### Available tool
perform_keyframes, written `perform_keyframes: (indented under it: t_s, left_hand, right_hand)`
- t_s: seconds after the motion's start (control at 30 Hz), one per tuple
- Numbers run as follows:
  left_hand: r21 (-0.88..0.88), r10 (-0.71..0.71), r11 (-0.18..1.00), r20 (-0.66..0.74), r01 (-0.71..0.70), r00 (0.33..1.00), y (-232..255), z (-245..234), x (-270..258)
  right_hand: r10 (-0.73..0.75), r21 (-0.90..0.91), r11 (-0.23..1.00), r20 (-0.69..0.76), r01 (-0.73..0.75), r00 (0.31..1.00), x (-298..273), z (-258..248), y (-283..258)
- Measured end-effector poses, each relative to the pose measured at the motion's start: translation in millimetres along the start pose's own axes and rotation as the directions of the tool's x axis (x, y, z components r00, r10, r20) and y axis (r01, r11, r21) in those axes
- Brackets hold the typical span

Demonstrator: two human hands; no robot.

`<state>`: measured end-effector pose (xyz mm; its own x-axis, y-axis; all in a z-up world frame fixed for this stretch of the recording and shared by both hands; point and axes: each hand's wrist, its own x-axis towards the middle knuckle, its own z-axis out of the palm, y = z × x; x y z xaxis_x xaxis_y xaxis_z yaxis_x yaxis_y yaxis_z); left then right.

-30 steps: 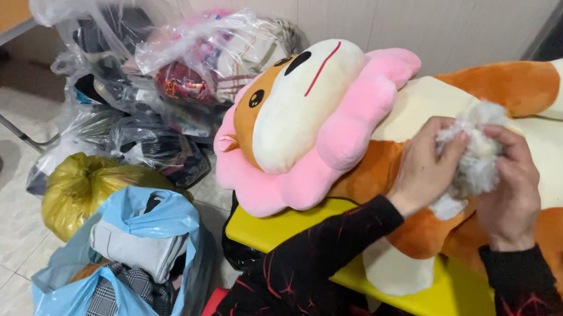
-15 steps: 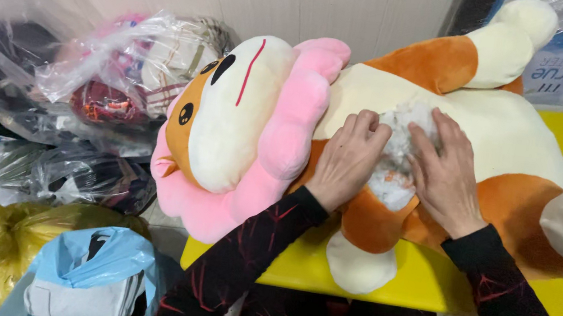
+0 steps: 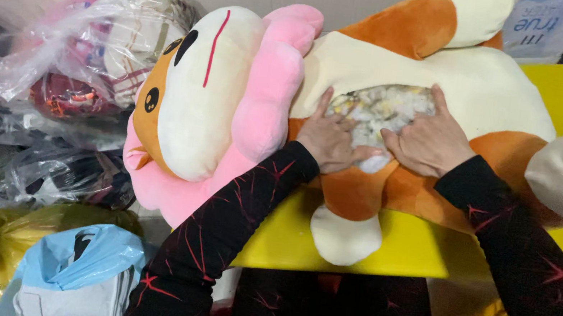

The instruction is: The person repeatedly takes handfuls of white stuffing from a yellow basket and inserts them into an opening in the torso of a large plush toy. They push and distribute the stuffing inside the toy's body throughout the clip.

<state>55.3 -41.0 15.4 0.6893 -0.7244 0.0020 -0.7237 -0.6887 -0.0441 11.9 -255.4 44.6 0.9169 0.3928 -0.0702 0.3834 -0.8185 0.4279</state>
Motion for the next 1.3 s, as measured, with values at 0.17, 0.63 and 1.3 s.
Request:
perform_keyframes:
  t_s: [0.17, 0.63, 1.3]
  left_hand:
    - [0.055, -0.077, 0.996, 0.110, 0.071, 0.991, -1.5, -21.0, -4.6]
    - [-0.339, -0.008, 0.884, -0.699, -0.322, 0.715, 72.8, -67.2, -83.7]
    - [-0.794, 0.690, 0.146, -0.346, -0.591, 0.635, 506.0, 79.0, -37.6]
  right_hand:
    - [0.048, 0.003, 0.999, -0.105, -0.048, 0.993, -15.8, -10.8, 7.0]
    - [0.074, 0.615, 0.721, -0.528, 0.320, 0.846, -200.8, 34.7, -60.1]
    - [0.888, 0.561, -0.334, 0.457, -0.757, -0.053, -614.4, 285.7, -71.3]
